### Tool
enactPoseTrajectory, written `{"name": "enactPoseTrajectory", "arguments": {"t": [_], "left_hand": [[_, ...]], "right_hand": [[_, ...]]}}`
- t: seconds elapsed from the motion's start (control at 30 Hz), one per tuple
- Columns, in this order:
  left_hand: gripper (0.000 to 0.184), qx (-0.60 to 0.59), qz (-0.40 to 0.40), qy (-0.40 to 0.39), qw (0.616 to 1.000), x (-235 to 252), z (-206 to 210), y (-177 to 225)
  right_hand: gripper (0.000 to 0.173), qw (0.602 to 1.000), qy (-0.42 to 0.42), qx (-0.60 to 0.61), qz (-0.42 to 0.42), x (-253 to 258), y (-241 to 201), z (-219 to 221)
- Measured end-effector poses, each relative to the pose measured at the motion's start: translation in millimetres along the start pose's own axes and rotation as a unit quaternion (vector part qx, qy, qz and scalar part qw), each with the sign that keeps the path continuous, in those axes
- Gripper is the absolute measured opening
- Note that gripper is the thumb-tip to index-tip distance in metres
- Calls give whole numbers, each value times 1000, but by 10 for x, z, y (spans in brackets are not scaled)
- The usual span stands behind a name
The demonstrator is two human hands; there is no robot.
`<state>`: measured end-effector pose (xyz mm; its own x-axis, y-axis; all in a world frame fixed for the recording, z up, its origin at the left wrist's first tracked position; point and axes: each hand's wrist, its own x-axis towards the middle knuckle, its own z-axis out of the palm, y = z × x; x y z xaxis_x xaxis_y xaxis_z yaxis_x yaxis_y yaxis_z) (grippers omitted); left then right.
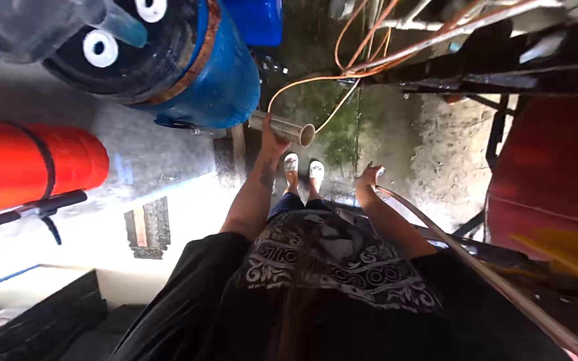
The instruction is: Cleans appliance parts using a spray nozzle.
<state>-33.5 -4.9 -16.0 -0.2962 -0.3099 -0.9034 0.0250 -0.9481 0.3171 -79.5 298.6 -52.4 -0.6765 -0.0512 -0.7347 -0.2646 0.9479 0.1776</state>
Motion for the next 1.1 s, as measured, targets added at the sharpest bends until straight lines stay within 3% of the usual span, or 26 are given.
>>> {"name": "enactPoseTrajectory", "arguments": {"t": [0.07, 0.17, 0.27, 0.37, 0.53, 0.67, 0.83, 0.9, 1.0, 1.1], "left_hand": [[59, -11, 27, -49, 998, 121, 115, 43], [37, -6, 74, -105, 992, 252, 339, 146], [32, 15, 96, -160, 982, 378, 549, 268], [29, 24, 78, -210, 974, 444, 757, 357], [28, 85, 40, -200, 975, 523, 994, 378], [57, 100, 53, -155, 982, 615, 1073, 294], [68, 23, 65, -50, 996, 646, 1210, 327], [81, 47, 58, -67, 995, 749, 1255, 318], [65, 87, 15, -103, 991, 710, 1311, 319], [64, 113, -18, -135, 984, 565, 1243, 318]], "right_hand": [[53, 997, -34, -31, -64, -103, -275, -364], [26, 950, 25, -187, -248, -607, -534, -929], [33, 916, 91, -210, -329, -974, -597, -1291], [35, 906, 112, -219, -344, -1242, -633, -1539], [41, 911, 119, -210, -334, -1437, -745, -1708], [42, 914, 118, -232, -312, -1524, -869, -1823], [46, 915, 73, -236, -319, -1652, -909, -1714], [46, 916, 63, -242, -315, -1673, -913, -1667], [50, 923, 59, -241, -295, -1694, -919, -1736], [53, 926, 68, -228, -293, -1759, -884, -1809]]}}
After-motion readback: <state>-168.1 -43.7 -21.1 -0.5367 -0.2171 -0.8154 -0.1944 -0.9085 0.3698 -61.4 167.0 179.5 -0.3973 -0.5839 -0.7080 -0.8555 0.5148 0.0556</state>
